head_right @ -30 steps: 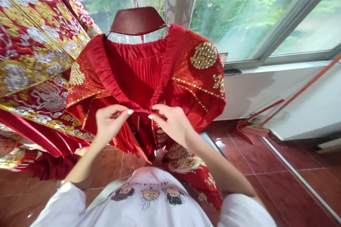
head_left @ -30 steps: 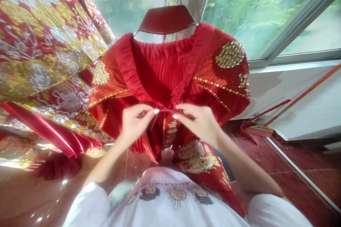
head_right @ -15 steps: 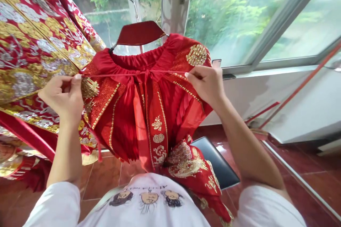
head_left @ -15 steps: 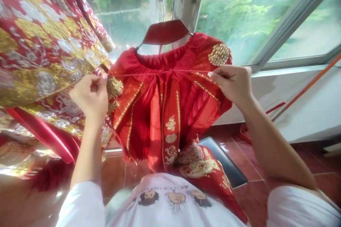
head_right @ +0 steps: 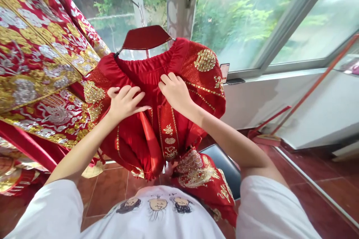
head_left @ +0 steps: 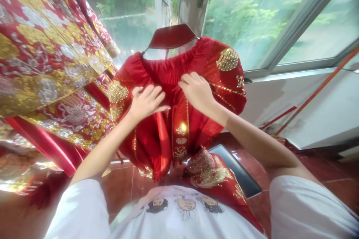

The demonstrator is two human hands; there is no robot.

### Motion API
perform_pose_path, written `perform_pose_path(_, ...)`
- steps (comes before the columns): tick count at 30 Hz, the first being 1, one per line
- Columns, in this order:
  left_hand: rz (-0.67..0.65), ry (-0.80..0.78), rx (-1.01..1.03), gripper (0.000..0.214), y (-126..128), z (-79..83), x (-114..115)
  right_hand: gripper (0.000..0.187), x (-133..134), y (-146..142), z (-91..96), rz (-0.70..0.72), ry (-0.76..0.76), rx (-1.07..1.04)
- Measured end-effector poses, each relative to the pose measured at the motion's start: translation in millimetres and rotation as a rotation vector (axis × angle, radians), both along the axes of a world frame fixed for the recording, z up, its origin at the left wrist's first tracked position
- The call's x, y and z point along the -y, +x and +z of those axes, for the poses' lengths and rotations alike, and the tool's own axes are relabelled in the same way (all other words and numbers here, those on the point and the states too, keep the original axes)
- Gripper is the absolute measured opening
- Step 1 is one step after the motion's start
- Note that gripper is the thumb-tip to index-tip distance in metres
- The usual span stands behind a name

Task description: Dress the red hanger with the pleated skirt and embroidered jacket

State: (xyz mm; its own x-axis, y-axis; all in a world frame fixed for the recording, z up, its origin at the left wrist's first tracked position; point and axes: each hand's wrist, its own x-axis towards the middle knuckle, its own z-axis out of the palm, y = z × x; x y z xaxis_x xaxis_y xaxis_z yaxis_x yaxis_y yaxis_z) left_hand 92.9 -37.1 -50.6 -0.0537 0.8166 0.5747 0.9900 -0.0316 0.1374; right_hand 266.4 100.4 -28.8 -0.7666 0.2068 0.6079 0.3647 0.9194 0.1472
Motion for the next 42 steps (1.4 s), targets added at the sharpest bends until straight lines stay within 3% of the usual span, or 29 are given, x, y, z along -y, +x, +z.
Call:
perform_pose_path(3, -0.012, -0.037, -0.072, 0.018, -2.8, 7.0, 1.3, 0.023, 1.7, 5.2, 5.0, 0.065, -0.099, -0.016)
perform_pose_path(8, 0.055, 0.018, -0.105, 0.023, 13.6, 27.9, 11.0, 0.023, 16.3, 15.4, 10.2, 0.220, -0.515, -0.158)
perform_pose_path(11, 0.004, 0.007, 0.200, 0.027, 29.2, 36.6, 11.1, 0.021, 19.3, 13.0, 10.4, 0.175, -0.629, -0.213)
perform_pose_path(14, -0.145, -0.035, 0.642, 0.025, 40.9, 41.3, 1.1, 0.018, 18.9, 8.1, 12.2, 0.104, -0.762, -0.260)
perform_pose_path(17, -0.212, 0.034, 1.032, 0.021, 45.2, 48.3, -8.4, 0.008, 17.8, 10.1, 21.4, 0.092, -0.846, -0.310)
perform_pose_path(19, -0.231, 0.114, 1.180, 0.020, 45.0, 57.7, -6.6, 0.008, 13.2, 18.3, 34.3, 0.125, -0.837, -0.357)
perform_pose_path(23, -0.215, 0.253, 1.256, 0.024, 37.1, 86.2, 16.5, 0.006, -12.5, 43.8, 70.1, 0.146, -0.744, -0.479)
perform_pose_path(26, -0.100, 0.427, 1.215, 0.031, 20.8, 103.8, 34.5, 0.009, -31.3, 57.2, 88.7, 0.086, -0.794, -0.589)
perform_pose_path(29, -0.063, 0.476, 1.069, 0.032, -0.3, 108.9, 43.4, 0.011, -32.8, 60.0, 92.3, 0.068, -0.749, -0.533)
perform_pose_path(32, -0.084, 0.469, 0.742, 0.019, -13.4, 104.6, 49.2, 0.017, -27.4, 58.1, 87.5, 0.117, -0.598, -0.397)
perform_pose_path(34, 0.022, 0.440, 0.431, 0.009, -12.1, 100.6, 53.4, 0.024, -28.0, 56.4, 84.0, 0.180, -0.578, -0.245)
perform_pose_path(36, 0.247, 0.409, 0.128, 0.006, -3.6, 97.9, 55.4, 0.029, -31.6, 53.4, 82.2, 0.252, -0.658, -0.041)
perform_pose_path(38, 0.426, 0.420, -0.041, 0.004, 7.1, 97.3, 52.6, 0.035, -34.2, 48.3, 82.0, 0.350, -0.795, 0.144)
perform_pose_path(40, 0.459, 0.484, -0.044, 0.004, 15.1, 98.9, 44.2, 0.040, -32.8, 40.8, 82.6, 0.506, -0.934, 0.221)
perform_pose_path(42, 0.428, 0.596, 0.042, 0.013, 19.1, 101.2, 31.4, 0.047, -27.7, 31.1, 82.9, 0.684, -1.058, 0.141)
